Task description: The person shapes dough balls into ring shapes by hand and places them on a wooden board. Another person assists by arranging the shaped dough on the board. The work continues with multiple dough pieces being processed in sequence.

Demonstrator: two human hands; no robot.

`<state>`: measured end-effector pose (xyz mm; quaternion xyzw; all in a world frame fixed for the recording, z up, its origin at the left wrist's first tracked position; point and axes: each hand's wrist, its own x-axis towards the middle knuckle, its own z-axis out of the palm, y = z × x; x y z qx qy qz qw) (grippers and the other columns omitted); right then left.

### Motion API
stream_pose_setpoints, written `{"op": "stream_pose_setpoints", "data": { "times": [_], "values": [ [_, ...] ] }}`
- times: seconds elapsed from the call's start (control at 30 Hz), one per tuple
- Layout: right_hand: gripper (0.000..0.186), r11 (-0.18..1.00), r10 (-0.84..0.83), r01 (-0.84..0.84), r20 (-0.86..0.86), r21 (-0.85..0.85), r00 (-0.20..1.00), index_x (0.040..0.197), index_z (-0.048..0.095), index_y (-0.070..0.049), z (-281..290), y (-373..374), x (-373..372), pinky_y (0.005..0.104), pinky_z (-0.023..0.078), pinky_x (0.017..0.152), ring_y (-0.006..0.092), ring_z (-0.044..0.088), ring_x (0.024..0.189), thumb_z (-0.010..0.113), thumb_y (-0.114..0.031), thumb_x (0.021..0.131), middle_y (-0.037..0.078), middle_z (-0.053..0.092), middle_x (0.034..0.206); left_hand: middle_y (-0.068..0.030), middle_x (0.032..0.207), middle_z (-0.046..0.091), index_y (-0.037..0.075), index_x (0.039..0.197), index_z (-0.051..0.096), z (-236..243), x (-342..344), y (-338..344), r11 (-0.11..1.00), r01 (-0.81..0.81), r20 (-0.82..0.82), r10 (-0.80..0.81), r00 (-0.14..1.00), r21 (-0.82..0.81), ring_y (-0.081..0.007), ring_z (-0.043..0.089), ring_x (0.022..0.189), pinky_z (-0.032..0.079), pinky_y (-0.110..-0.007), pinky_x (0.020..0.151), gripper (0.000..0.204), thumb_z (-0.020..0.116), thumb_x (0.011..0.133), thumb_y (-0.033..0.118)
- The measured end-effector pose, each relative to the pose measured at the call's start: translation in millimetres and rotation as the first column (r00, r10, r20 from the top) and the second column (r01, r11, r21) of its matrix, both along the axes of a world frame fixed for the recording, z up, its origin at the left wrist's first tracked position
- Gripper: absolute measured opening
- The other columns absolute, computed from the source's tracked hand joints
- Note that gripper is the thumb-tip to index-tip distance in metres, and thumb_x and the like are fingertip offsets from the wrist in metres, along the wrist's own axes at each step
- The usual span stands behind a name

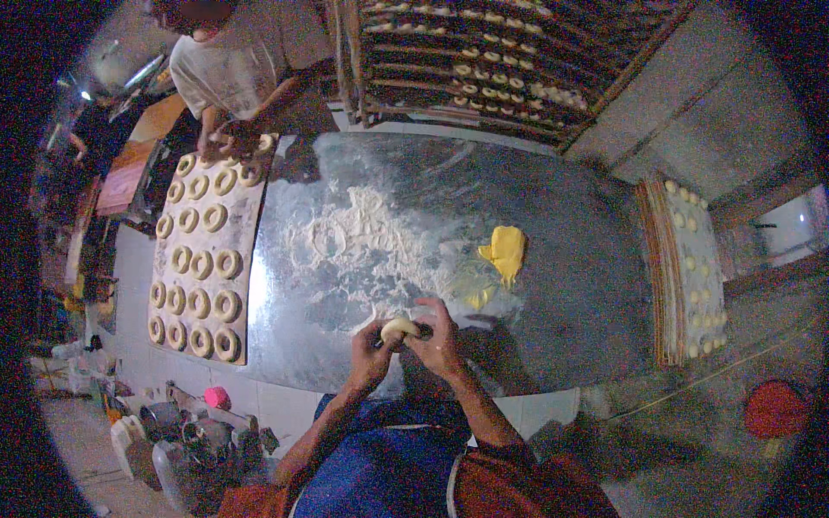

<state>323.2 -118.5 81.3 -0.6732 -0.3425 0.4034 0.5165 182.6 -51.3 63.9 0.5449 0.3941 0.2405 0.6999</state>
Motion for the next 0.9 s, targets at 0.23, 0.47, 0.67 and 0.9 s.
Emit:
{"op": "stream_pose_setpoints", "data": {
  "times": [0.23, 0.47, 0.67, 0.9],
  "values": [
    [0.06, 0.939, 0.334, -0.248, -0.461, 0.238, 0.822, 0.124, 0.04, -0.005, 3, -8, 24, 0.0267, 0.049, 0.075, 0.0156, 0.059, 0.089, 0.069, -0.006, 0.072, 0.009, 0.057, 0.103, -0.0071, 0.093, 0.064, -0.002, 0.111, 0.055, 6, 9, -1, 0.93, -0.021, 0.247, 0.119, 0.962, -0.367, -0.0141, 0.061, 0.083, 0.05, -0.026, 0.073, 0.027, 0.06, 0.09, 0.014],
    [0.035, 0.999, -0.005, 0.014, -0.237, 0.037, 0.972, 0.088, 0.057, -0.006, -31, 15, 20, 0.0211, 0.044, 0.056, 0.0118, 0.053, 0.065, 0.041, -0.037, 0.093, 0.004, 0.055, 0.084, -0.0032, 0.092, 0.059, 0.011, 0.103, 0.043, 0, 22, 6, 0.886, -0.034, 0.538, 0.311, 0.783, -0.463, -0.0151, 0.06, 0.075, 0.051, -0.028, 0.062, 0.037, 0.066, 0.079, -0.004],
    [0.058, 0.951, 0.18, -0.224, -0.208, -0.213, 0.961, 0.08, 0.062, -0.002, -21, 29, 7, 0.0382, 0.045, 0.056, 0.0232, 0.055, 0.058, 0.032, -0.05, 0.095, 0.013, 0.058, 0.068, -0.0072, 0.08, 0.055, 0.007, 0.096, 0.044, -9, 29, 13, 0.965, -0.258, 0.093, 0.261, 0.961, -0.049, -0.0248, 0.058, 0.069, 0.048, -0.036, 0.061, 0.031, 0.037, 0.098, 0.038],
    [0.058, 1.0, -0.016, 0.021, 0.2, -0.021, 0.98, 0.079, 0.062, 0.003, -13, 46, -18, 0.0432, 0.046, 0.06, 0.0326, 0.059, 0.06, 0.033, -0.044, 0.096, 0.02, 0.06, 0.063, -0.0142, 0.067, 0.049, 0.004, 0.082, 0.045, -29, 36, 26, 0.809, -0.379, 0.253, 0.522, 0.814, -0.449, -0.0285, 0.049, 0.055, 0.035, -0.04, 0.043, 0.03, 0.042, 0.094, 0.031]
  ]
}}
